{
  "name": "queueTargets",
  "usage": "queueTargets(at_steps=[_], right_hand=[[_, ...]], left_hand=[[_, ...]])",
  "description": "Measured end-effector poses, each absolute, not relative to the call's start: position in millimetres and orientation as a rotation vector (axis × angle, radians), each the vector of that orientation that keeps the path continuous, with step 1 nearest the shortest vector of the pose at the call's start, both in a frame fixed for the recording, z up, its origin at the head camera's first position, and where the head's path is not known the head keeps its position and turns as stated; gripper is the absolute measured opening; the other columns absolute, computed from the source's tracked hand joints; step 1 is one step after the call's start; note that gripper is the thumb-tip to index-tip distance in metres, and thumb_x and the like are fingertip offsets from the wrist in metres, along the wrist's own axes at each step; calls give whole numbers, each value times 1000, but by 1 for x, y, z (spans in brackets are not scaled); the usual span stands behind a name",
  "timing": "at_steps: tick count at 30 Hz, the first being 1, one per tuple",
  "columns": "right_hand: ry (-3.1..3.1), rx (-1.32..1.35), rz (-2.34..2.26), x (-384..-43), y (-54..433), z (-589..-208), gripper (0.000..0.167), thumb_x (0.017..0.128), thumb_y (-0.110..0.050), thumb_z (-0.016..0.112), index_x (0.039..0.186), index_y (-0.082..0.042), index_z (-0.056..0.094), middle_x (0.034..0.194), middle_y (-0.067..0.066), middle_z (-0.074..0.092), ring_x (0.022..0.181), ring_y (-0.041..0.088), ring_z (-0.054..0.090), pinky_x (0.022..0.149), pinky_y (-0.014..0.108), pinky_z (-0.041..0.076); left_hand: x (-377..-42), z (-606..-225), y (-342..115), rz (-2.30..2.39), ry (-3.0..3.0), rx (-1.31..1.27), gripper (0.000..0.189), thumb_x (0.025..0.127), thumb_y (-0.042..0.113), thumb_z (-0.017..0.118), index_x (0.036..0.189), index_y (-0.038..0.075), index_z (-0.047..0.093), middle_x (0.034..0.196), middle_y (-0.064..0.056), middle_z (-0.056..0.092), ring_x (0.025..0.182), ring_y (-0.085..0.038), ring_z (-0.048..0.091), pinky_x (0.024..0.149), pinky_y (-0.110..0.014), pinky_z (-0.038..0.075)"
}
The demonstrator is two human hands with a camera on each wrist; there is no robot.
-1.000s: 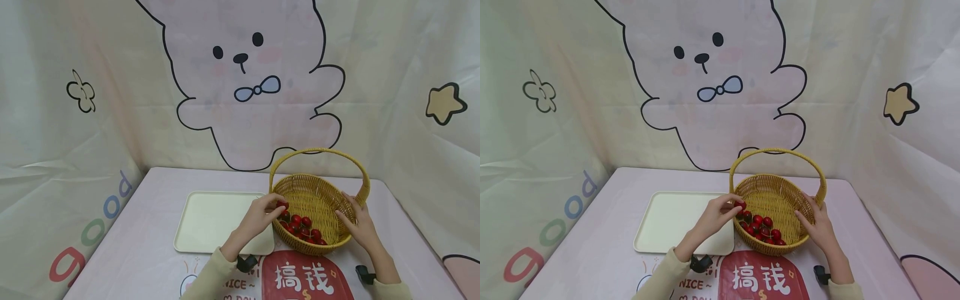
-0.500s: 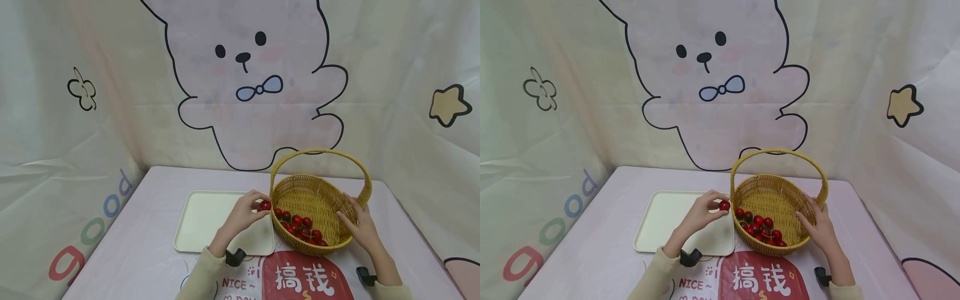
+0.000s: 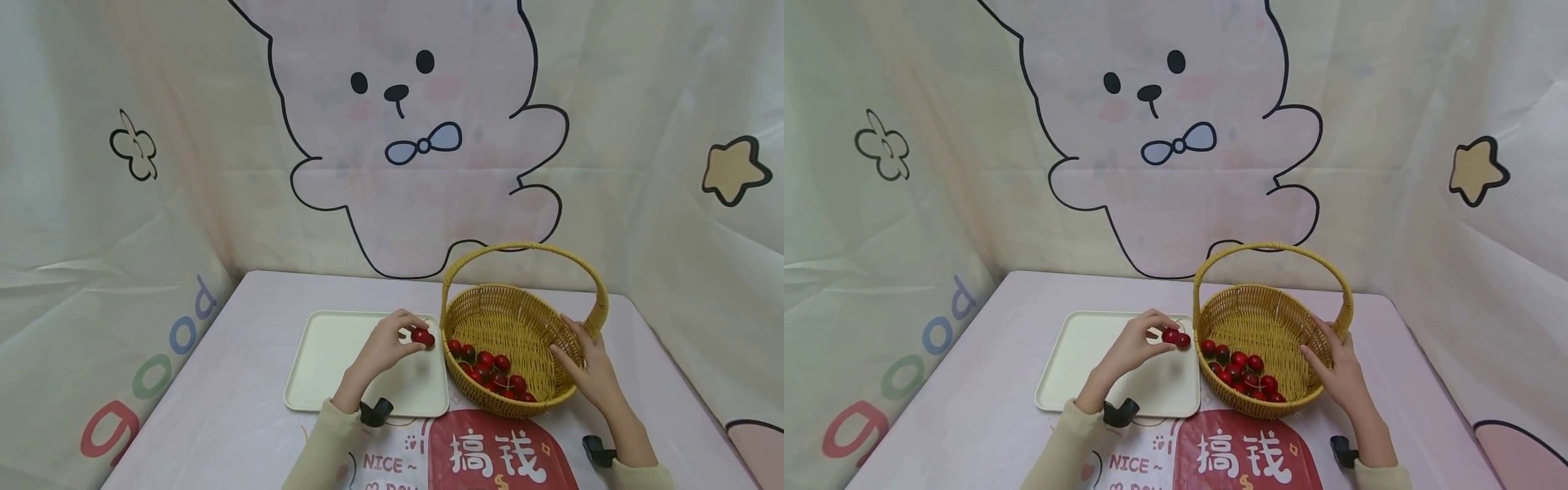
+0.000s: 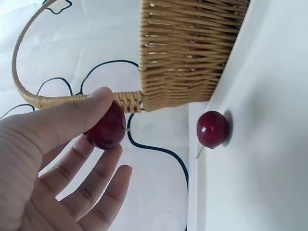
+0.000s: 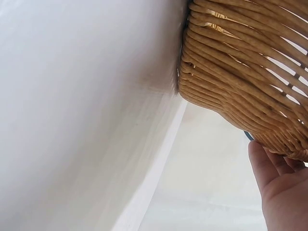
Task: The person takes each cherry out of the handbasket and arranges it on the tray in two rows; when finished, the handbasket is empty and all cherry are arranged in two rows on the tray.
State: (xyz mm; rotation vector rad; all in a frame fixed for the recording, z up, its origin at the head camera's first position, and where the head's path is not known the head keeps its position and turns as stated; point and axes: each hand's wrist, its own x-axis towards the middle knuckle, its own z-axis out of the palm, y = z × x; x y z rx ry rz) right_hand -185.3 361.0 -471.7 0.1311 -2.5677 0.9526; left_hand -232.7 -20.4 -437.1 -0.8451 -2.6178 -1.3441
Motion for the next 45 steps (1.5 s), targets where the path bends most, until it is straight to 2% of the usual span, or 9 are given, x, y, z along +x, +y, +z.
queueTargets(at_steps=[4, 12, 25, 39, 45], right_hand=[[-2565, 141, 940, -186, 361, -471, 65, 87, -19, 63, 144, -19, 33, 129, 29, 32, 114, 55, 36, 78, 75, 30], [-2567, 133, 948, -186, 360, -471, 65, 87, -20, 63, 145, -20, 32, 129, 29, 32, 115, 54, 35, 78, 75, 31], [-2580, 121, 943, -187, 361, -473, 65, 88, -20, 63, 145, -21, 31, 129, 28, 31, 115, 56, 35, 78, 76, 30], [-2577, 122, 940, -188, 361, -473, 65, 88, -20, 63, 145, -22, 31, 129, 28, 32, 113, 54, 37, 79, 74, 32], [-2570, 139, 927, -188, 361, -473, 65, 88, -19, 63, 145, -20, 31, 128, 27, 32, 113, 53, 38, 78, 75, 32]], left_hand=[[-237, -444, -22, -1308, -2653, -800, 29, 76, 16, 76, 103, 13, 68, 102, 0, 61, 91, -16, 59, 73, -25, 49], [-249, -461, -22, -1358, -2641, -719, 28, 74, 7, 76, 101, 6, 69, 99, -8, 62, 88, -22, 60, 68, -23, 49], [-269, -476, -13, -1350, -2697, -607, 31, 69, 0, 77, 99, 0, 69, 94, -12, 61, 87, -26, 60, 72, -27, 50], [-278, -484, -7, -1264, -2829, -556, 31, 69, -3, 76, 99, 1, 69, 92, -9, 60, 85, -22, 58, 76, -30, 49], [-278, -486, -7, -1300, -2826, -558, 32, 67, -4, 77, 98, 0, 69, 94, -12, 61, 86, -25, 58, 76, -32, 49]])
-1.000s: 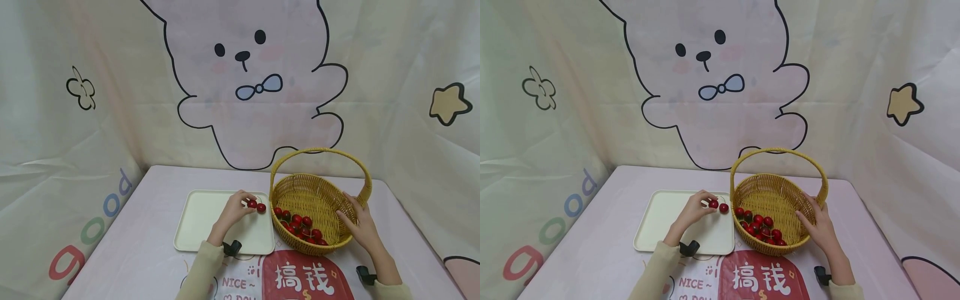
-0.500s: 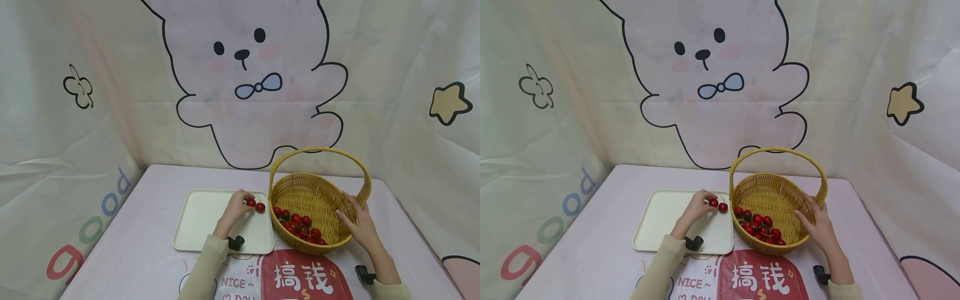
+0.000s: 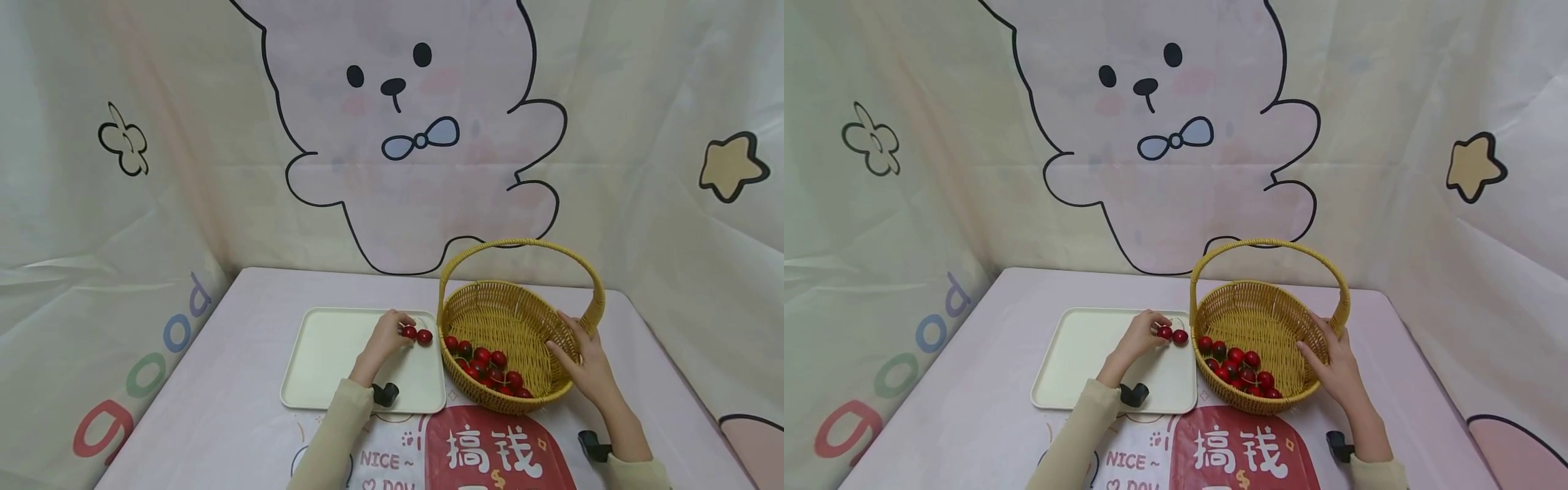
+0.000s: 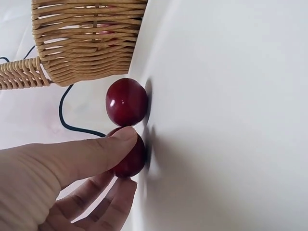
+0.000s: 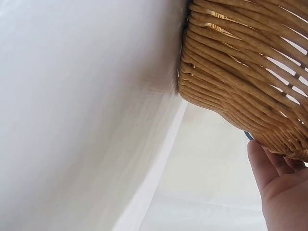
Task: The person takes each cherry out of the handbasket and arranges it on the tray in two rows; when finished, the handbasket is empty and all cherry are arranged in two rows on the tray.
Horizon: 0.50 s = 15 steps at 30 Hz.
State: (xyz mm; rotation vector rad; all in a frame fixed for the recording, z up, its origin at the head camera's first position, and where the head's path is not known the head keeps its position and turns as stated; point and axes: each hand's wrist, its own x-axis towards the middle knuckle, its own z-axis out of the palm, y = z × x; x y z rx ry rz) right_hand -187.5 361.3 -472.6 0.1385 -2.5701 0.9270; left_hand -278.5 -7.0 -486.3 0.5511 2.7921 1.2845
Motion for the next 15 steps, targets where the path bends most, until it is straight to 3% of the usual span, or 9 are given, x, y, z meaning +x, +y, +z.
queueTargets(at_steps=[15], right_hand=[[-2571, 131, 951, -189, 362, -474, 65, 88, -19, 63, 145, -21, 31, 128, 28, 32, 113, 53, 37, 78, 75, 31]], left_hand=[[-277, -483, -9, 1261, 2804, 551, 36, 68, 0, 79, 102, 3, 69, 98, -13, 60, 91, -28, 58, 79, -34, 49]])
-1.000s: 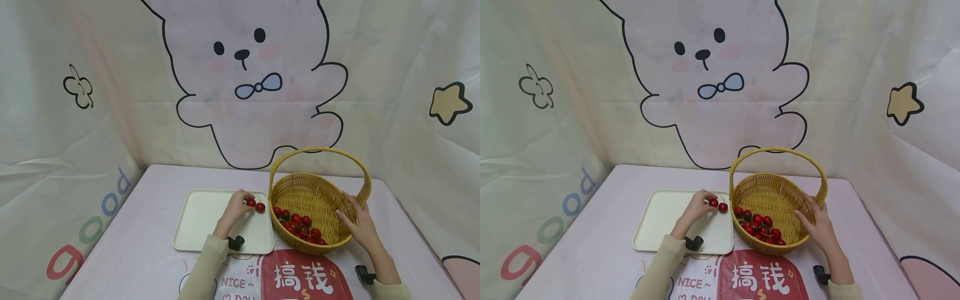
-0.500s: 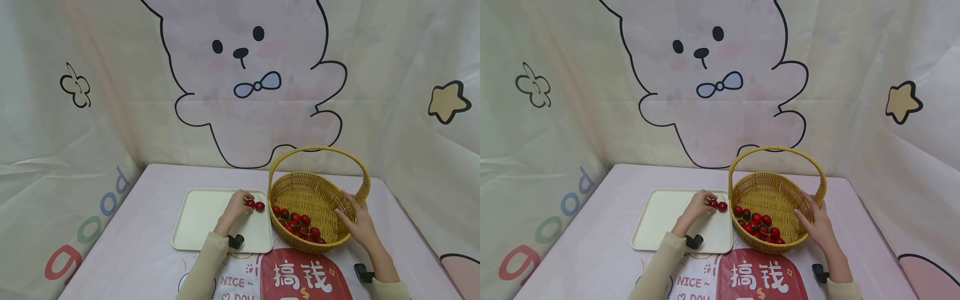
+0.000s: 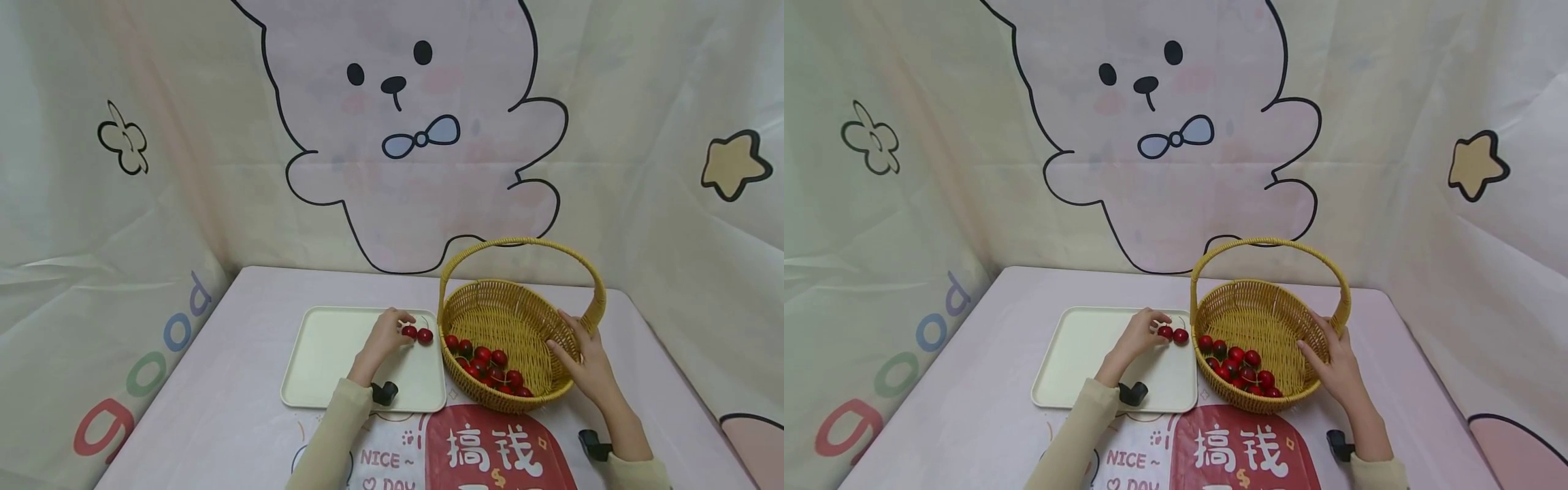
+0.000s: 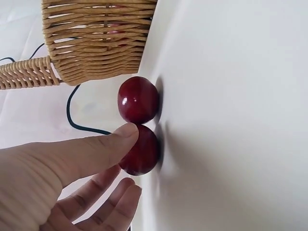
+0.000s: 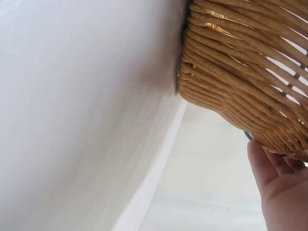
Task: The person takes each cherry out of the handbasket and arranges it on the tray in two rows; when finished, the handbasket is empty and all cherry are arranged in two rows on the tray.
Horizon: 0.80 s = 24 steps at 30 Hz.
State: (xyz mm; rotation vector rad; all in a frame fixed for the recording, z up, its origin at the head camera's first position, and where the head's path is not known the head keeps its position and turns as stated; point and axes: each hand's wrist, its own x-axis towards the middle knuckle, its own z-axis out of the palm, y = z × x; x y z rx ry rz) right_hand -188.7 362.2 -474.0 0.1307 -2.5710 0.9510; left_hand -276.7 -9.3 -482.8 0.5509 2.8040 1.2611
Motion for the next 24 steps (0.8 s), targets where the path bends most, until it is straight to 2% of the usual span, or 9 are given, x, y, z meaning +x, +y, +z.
queueTargets(at_steps=[14, 18, 24], right_hand=[[-2567, 131, 945, -188, 362, -474, 65, 88, -19, 63, 145, -21, 32, 127, 27, 32, 113, 51, 37, 78, 74, 32], [-2570, 128, 937, -188, 362, -474, 65, 88, -19, 63, 145, -21, 32, 127, 27, 32, 112, 51, 38, 78, 74, 32], [-2573, 125, 933, -188, 361, -473, 65, 88, -20, 63, 145, -22, 31, 128, 27, 32, 113, 53, 37, 78, 75, 31]], left_hand=[[-259, -463, -6, 1405, 2772, 644, 30, 74, 3, 75, 103, 3, 67, 101, -18, 60, 92, -30, 60, 77, -35, 50], [-253, -455, -2, 1491, 2703, 708, 28, 77, 4, 73, 104, 3, 67, 100, -19, 61, 88, -29, 61, 74, -32, 52], [-244, -441, 8, 1565, 2600, 803, 27, 79, 6, 72, 105, 4, 67, 100, -14, 63, 85, -23, 61, 73, -24, 51]])
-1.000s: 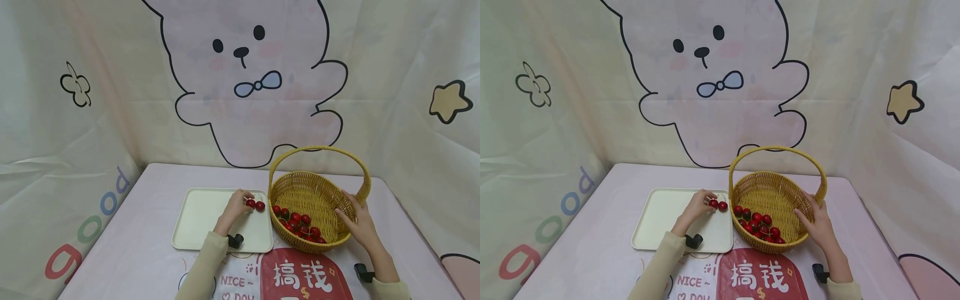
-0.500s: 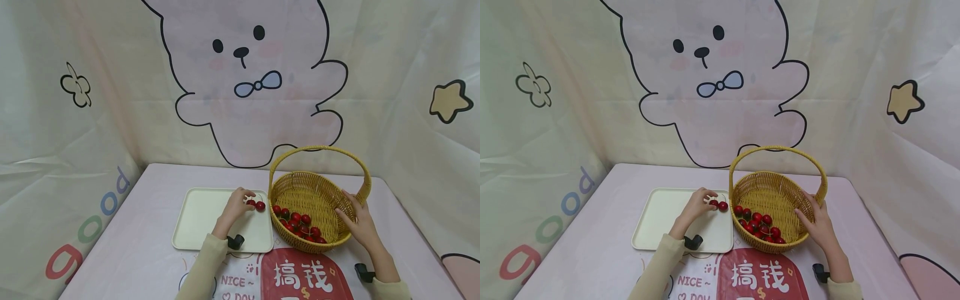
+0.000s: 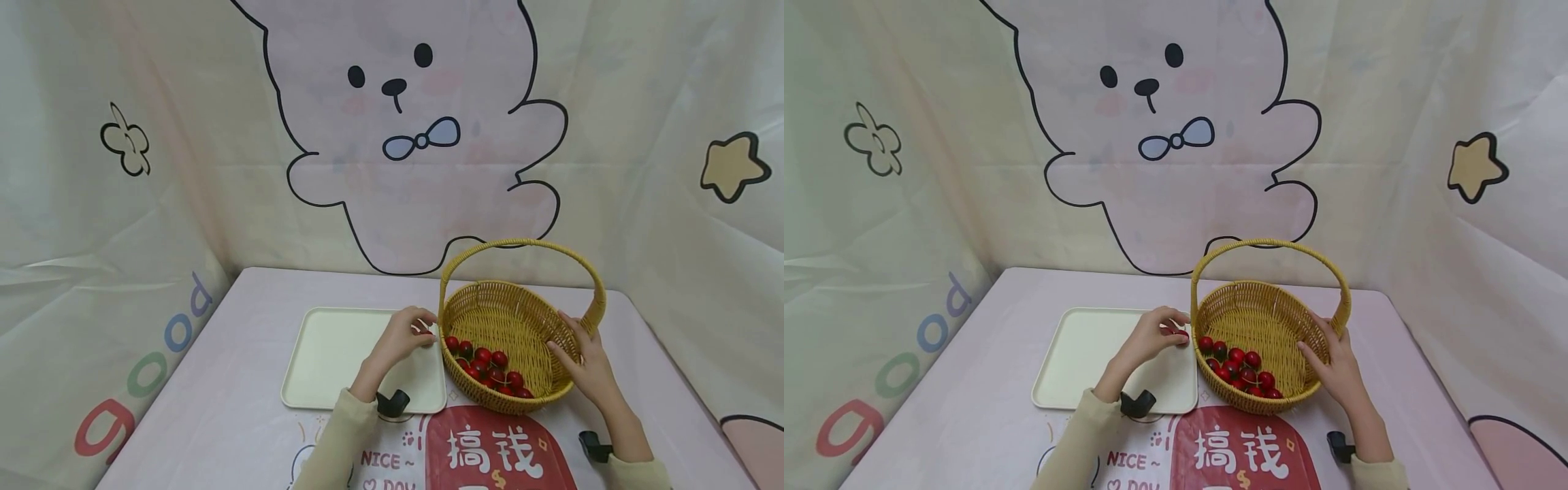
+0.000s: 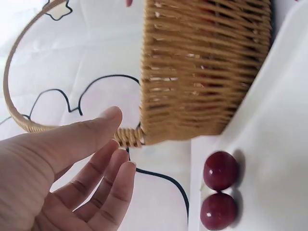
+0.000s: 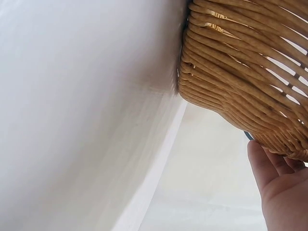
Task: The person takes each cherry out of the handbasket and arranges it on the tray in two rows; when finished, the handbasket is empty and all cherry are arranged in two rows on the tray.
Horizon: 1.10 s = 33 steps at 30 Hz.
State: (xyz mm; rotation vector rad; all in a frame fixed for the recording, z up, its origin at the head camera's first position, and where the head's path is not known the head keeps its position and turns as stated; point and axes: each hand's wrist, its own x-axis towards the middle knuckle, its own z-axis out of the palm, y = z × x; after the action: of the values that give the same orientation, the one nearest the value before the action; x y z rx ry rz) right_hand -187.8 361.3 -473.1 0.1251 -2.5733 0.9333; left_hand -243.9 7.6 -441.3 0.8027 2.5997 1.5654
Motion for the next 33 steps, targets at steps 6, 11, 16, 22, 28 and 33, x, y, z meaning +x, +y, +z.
queueTargets(at_steps=[6, 11, 16, 22, 28, 33], right_hand=[[-2567, 130, 930, -188, 361, -473, 65, 87, -19, 63, 144, -21, 32, 127, 27, 32, 113, 52, 37, 78, 75, 31], [-2563, 130, 931, -188, 362, -473, 65, 87, -19, 63, 144, -20, 32, 127, 27, 32, 113, 52, 37, 78, 75, 31], [-2559, 137, 935, -188, 362, -473, 64, 87, -18, 64, 144, -18, 33, 127, 27, 32, 114, 53, 36, 79, 75, 31], [-2557, 145, 929, -188, 362, -474, 64, 87, -18, 64, 144, -18, 34, 127, 27, 33, 114, 52, 36, 79, 74, 31], [-2559, 144, 937, -187, 363, -473, 64, 88, -19, 63, 144, -19, 33, 128, 27, 32, 114, 52, 36, 78, 75, 30], [-2571, 139, 945, -187, 362, -473, 64, 88, -19, 62, 144, -19, 33, 128, 26, 31, 115, 51, 35, 79, 75, 30]], left_hand=[[-235, -432, 22, 1551, 2555, 931, 24, 80, 9, 71, 104, 8, 67, 99, -8, 65, 85, -17, 60, 71, -16, 50], [-229, -430, 38, 1494, 2524, 1057, 23, 81, 13, 71, 104, 10, 67, 100, -4, 65, 89, -17, 61, 72, -15, 49], [-226, -433, 55, 1407, 2502, 1141, 25, 81, 16, 72, 105, 10, 67, 102, -1, 66, 86, -8, 60, 73, -12, 47], [-224, -434, 75, 1282, 2491, 1245, 26, 81, 16, 71, 106, 12, 67, 101, -1, 66, 86, -7, 60, 71, -10, 46], [-222, -435, 97, 1065, 2502, 1382, 28, 82, 20, 70, 109, 16, 67, 106, 5, 64, 90, -2, 56, 74, -7, 41], [-223, -438, 111, 941, 2448, 1452, 29, 83, 19, 69, 111, 14, 67, 107, 3, 64, 89, -4, 56, 73, -6, 40]])
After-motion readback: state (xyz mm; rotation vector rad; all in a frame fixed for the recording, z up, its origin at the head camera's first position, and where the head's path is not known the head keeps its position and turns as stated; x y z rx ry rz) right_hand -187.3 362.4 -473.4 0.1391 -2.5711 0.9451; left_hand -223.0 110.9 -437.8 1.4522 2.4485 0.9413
